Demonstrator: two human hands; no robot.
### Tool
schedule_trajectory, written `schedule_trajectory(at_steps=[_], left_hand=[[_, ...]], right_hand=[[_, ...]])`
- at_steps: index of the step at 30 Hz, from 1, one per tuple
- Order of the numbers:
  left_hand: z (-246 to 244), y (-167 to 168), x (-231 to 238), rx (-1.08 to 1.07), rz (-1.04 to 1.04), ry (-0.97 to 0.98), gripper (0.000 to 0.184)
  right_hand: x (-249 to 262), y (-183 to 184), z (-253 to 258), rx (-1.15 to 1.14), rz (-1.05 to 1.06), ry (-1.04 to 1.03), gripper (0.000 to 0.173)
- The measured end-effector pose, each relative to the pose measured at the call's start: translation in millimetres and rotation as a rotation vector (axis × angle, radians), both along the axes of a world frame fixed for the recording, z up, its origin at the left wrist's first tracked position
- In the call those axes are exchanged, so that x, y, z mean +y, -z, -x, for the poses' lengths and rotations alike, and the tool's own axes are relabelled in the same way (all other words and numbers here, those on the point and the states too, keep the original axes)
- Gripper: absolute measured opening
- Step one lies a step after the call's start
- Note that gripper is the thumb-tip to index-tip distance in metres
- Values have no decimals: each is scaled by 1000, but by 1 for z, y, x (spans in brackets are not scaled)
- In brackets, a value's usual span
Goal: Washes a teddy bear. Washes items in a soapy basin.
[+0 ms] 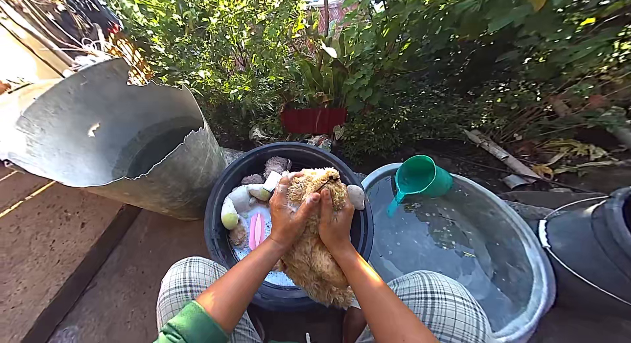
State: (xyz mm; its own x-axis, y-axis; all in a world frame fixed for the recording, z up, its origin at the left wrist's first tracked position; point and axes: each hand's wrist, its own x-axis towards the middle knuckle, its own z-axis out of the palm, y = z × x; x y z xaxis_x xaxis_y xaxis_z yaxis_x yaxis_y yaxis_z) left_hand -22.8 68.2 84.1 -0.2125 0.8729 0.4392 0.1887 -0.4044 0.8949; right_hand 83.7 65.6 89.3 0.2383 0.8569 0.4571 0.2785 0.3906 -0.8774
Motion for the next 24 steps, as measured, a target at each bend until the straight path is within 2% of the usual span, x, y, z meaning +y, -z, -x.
schedule_trajectory(at_steps=[3,7,12,15,18,22,24], left_hand=[[0,-8,-3,22,87,-55,51],[4,-22,-10,90,300,-26,41],[8,-4,-5,-61,466,123,36],[12,13,-7,-155,598,237,33],[14,17,-20,-115,775,295,21],[11,36,-28,-404,930,260,26],[16,42,-22,-420,905,187,35]], right_hand=[[-1,-1,0,-92,-12,9,40],[-5,-5,-4,-167,8,-39,35],[-4,3,-13,-181,-6,-193,32],[-6,7,-15,-316,-12,-267,33],[-12,14,-18,-451,36,-377,38],[-19,30,-17,-497,153,-407,39],[-21,32,-13,-502,203,-345,45]])
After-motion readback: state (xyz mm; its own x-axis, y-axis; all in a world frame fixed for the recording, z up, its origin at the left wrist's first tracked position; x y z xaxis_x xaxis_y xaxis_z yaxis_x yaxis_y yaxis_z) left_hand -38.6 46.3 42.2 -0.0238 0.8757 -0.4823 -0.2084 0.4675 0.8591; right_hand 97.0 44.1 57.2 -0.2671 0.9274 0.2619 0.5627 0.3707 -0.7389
